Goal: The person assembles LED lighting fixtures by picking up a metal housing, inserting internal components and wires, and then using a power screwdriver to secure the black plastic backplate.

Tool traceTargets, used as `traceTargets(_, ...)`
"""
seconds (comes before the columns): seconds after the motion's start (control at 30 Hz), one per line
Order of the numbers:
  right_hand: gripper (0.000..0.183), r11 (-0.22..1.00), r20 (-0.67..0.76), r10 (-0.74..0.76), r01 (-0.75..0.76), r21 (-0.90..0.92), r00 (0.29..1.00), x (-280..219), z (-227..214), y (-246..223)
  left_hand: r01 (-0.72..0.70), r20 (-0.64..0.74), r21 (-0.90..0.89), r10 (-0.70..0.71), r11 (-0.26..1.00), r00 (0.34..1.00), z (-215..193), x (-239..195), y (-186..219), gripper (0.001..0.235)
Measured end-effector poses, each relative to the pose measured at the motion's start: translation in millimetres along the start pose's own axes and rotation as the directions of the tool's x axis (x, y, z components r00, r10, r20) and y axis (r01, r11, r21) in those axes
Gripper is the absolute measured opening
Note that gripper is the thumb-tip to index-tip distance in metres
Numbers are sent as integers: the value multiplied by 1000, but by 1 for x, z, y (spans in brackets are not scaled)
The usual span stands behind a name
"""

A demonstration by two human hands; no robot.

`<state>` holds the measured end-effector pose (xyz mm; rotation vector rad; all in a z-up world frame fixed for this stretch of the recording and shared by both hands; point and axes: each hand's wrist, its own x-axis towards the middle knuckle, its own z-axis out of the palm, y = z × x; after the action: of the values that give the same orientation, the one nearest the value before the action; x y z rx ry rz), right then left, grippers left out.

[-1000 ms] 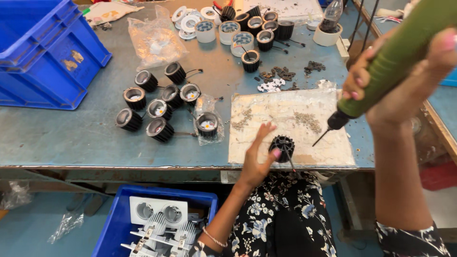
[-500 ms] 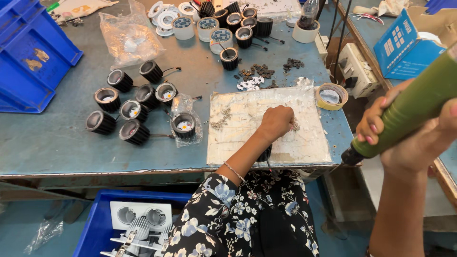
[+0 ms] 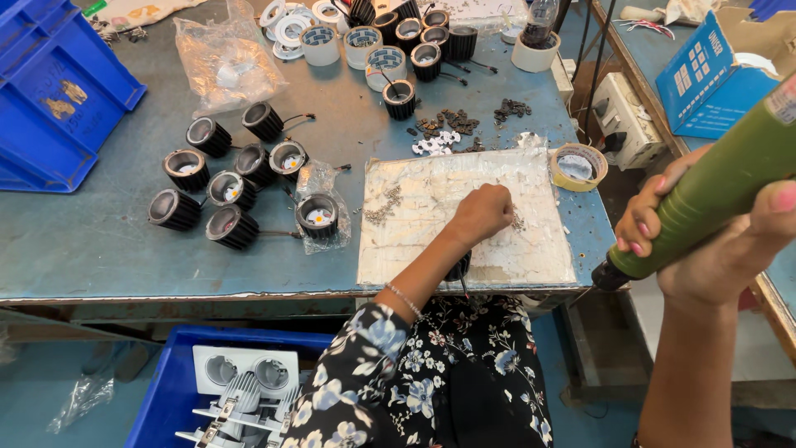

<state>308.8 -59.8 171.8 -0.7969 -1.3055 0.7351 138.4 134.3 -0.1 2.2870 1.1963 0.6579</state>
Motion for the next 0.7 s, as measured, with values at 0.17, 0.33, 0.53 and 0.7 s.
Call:
traceTargets(0.17, 76, 995, 3, -38, 38, 88, 999, 0, -16, 15, -134, -200, -415, 53, 900, 978, -25, -64, 36, 11)
traceTargets(0.33, 65, 948, 32, -149, 134, 288, 988, 5, -21, 34, -188, -283, -485, 50, 854, 958, -45, -156, 82, 19)
traceTargets(0.53, 75, 948, 75, -285, 269, 172, 956, -3, 11, 21, -197, -385, -534, -29, 823, 923, -53, -189, 93, 38)
traceTargets(0.7, 70, 939, 73, -256, 230, 257, 964, -6, 13, 24, -246, -445, -473, 11, 846, 895, -53, -196, 89, 42)
